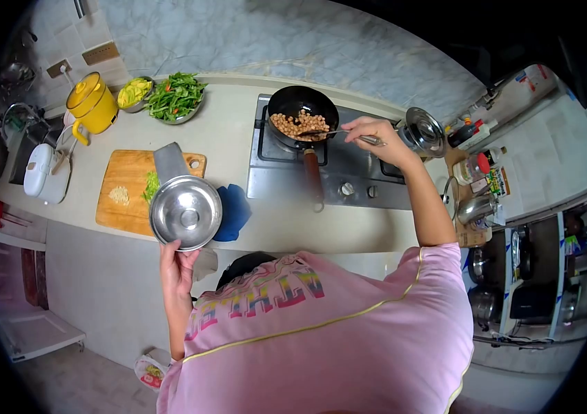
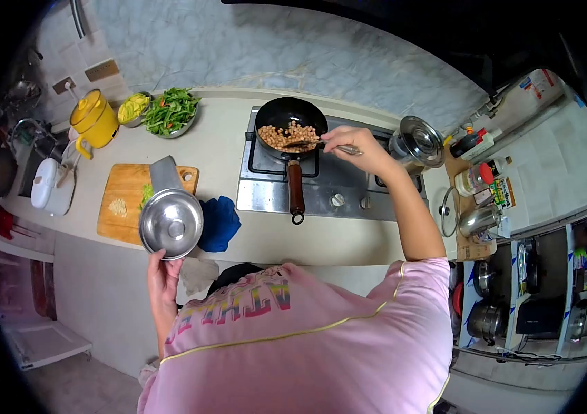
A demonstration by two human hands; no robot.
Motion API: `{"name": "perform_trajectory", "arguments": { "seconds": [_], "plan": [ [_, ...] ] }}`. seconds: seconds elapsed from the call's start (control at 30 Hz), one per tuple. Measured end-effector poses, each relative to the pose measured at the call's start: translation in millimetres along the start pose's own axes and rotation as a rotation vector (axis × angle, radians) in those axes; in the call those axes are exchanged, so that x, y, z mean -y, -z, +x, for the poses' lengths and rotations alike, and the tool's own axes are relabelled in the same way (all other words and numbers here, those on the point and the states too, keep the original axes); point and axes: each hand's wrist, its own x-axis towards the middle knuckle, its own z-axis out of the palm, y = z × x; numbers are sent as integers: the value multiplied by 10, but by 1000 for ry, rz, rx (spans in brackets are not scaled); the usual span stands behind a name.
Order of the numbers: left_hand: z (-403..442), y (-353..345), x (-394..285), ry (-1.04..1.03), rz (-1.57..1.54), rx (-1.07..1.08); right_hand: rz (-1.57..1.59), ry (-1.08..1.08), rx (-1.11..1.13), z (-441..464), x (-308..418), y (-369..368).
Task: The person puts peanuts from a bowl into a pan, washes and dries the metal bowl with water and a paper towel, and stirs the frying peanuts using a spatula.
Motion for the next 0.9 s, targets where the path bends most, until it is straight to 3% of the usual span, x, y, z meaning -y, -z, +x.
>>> {"name": "perform_trajectory", "arguments": {
  "seconds": [0.2, 0.3, 0.43, 0.5, 0.57, 0.67, 0.77, 0.9],
  "plan": [
    [14, 71, -26, 28, 25, 34, -35, 65, 31, 264, -193, -364],
    [20, 118, -43, 16, 31, 17, -104, 70, -212, 345, -436, -567],
    [-22, 171, -92, -14, 23, 4, 115, -124, -521, 250, -594, -446],
    [-86, 202, -118, -19, 26, -5, 245, -182, -645, 230, -655, -305],
    [-116, 160, -124, -30, 27, -26, 137, -251, -670, 319, -872, -197],
    [-131, 204, -127, -21, 38, -15, 477, -440, -696, 535, -1198, -263],
    [-180, 221, -172, -18, 53, -8, 797, -408, -636, 648, -1377, -376],
    [-193, 259, -211, -32, 55, -29, 528, -233, -327, 471, -843, -290]
  ]
}}
